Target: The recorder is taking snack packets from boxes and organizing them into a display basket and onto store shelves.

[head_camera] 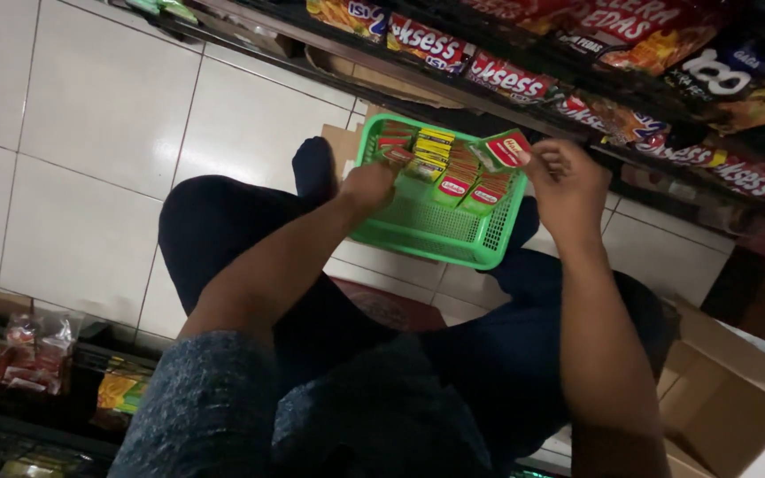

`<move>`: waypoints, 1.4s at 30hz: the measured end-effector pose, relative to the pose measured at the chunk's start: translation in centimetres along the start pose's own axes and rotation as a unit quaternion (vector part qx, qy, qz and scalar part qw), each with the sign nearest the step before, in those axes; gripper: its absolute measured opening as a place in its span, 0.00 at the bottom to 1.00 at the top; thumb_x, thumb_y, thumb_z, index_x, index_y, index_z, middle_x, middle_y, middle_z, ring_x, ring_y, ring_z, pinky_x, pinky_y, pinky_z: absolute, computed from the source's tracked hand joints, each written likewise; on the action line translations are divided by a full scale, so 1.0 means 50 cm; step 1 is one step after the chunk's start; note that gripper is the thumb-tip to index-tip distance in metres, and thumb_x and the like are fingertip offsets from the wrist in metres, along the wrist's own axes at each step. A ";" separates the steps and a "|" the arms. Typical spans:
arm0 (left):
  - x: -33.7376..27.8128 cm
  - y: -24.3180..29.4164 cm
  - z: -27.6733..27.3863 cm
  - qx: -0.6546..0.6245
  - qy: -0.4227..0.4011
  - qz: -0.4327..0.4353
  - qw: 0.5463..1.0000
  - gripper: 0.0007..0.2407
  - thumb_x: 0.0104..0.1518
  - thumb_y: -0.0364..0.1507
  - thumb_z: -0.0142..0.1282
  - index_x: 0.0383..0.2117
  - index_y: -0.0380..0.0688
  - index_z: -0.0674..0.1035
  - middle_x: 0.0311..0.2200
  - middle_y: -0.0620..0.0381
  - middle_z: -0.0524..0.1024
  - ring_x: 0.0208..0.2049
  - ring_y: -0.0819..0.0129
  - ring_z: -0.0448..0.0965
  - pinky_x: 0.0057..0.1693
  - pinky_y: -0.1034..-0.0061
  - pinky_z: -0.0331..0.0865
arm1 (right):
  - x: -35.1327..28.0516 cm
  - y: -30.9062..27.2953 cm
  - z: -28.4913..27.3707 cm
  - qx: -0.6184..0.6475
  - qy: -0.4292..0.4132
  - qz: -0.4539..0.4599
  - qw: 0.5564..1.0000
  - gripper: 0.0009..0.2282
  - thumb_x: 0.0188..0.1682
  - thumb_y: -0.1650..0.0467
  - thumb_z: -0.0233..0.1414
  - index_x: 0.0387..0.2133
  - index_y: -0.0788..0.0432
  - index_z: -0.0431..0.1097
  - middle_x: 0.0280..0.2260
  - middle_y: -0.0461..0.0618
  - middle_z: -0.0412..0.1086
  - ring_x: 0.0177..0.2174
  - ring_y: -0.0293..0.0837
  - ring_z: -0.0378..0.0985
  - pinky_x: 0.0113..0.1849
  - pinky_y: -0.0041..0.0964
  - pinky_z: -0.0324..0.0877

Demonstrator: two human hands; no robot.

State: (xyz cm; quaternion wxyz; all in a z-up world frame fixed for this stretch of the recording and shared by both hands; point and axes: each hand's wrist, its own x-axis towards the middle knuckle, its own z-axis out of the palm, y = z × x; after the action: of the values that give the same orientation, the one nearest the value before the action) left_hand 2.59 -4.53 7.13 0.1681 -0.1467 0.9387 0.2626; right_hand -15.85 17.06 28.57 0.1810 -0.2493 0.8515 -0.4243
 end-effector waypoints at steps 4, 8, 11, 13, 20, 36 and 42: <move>0.031 -0.009 0.016 0.035 0.149 0.016 0.988 0.20 0.56 0.26 0.50 0.57 0.41 0.68 0.52 0.39 0.75 0.41 0.47 0.82 0.42 0.57 0.77 | 0.005 0.013 0.004 -0.006 0.003 -0.015 1.000 0.08 0.52 0.71 0.63 0.38 0.64 0.77 0.33 0.50 0.78 0.33 0.36 0.81 0.36 0.31 0.76; 0.032 0.001 -0.030 0.066 0.202 0.021 0.977 0.16 0.60 0.29 0.51 0.56 0.49 0.72 0.50 0.45 0.76 0.41 0.52 0.83 0.44 0.58 0.76 | 0.008 0.008 0.008 -0.015 0.000 -0.016 1.000 0.08 0.53 0.70 0.63 0.38 0.64 0.77 0.33 0.51 0.78 0.33 0.37 0.81 0.35 0.32 0.76; 0.049 -0.008 -0.027 0.069 0.174 0.003 0.982 0.13 0.61 0.31 0.52 0.52 0.53 0.77 0.45 0.48 0.79 0.41 0.54 0.82 0.46 0.57 0.75 | 0.008 0.001 0.005 -0.032 -0.003 -0.022 0.999 0.08 0.53 0.70 0.63 0.38 0.64 0.77 0.33 0.52 0.78 0.33 0.38 0.82 0.35 0.32 0.77; 0.062 -0.021 -0.012 0.072 0.155 -0.009 0.985 0.11 0.61 0.31 0.52 0.48 0.57 0.80 0.42 0.49 0.81 0.42 0.56 0.82 0.48 0.57 0.74 | 0.008 -0.001 0.005 -0.043 -0.005 -0.027 0.999 0.08 0.53 0.70 0.63 0.38 0.65 0.77 0.33 0.53 0.78 0.34 0.38 0.82 0.36 0.32 0.77; 0.048 -0.015 -0.046 0.047 0.136 -0.113 0.983 0.08 0.57 0.28 0.52 0.39 0.49 0.84 0.33 0.49 0.83 0.43 0.56 0.82 0.51 0.57 0.72 | 0.008 0.005 0.006 -0.027 -0.005 -0.020 0.999 0.09 0.53 0.69 0.63 0.39 0.65 0.76 0.33 0.53 0.78 0.33 0.37 0.81 0.35 0.32 0.77; 0.057 -0.063 0.101 -0.041 -0.049 -0.063 0.996 0.16 0.54 0.37 0.61 0.45 0.42 0.81 0.43 0.41 0.81 0.45 0.47 0.82 0.51 0.56 0.75 | 0.007 0.018 0.012 0.013 -0.006 -0.030 0.999 0.09 0.53 0.70 0.63 0.39 0.65 0.76 0.31 0.52 0.78 0.32 0.36 0.78 0.34 0.31 0.73; 0.074 -0.069 0.102 -0.040 -0.078 -0.086 0.992 0.20 0.52 0.34 0.58 0.51 0.41 0.76 0.46 0.38 0.79 0.47 0.48 0.82 0.54 0.58 0.75 | 0.009 -0.011 0.007 -0.048 -0.005 -0.045 0.998 0.08 0.52 0.70 0.63 0.38 0.65 0.77 0.32 0.53 0.79 0.33 0.38 0.81 0.36 0.33 0.75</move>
State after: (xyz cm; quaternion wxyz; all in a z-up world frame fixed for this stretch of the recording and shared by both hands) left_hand 1.72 -5.28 0.01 0.2564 -0.2126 0.8954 0.2953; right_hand -15.88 16.31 28.77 0.1543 -0.2980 0.8577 -0.3895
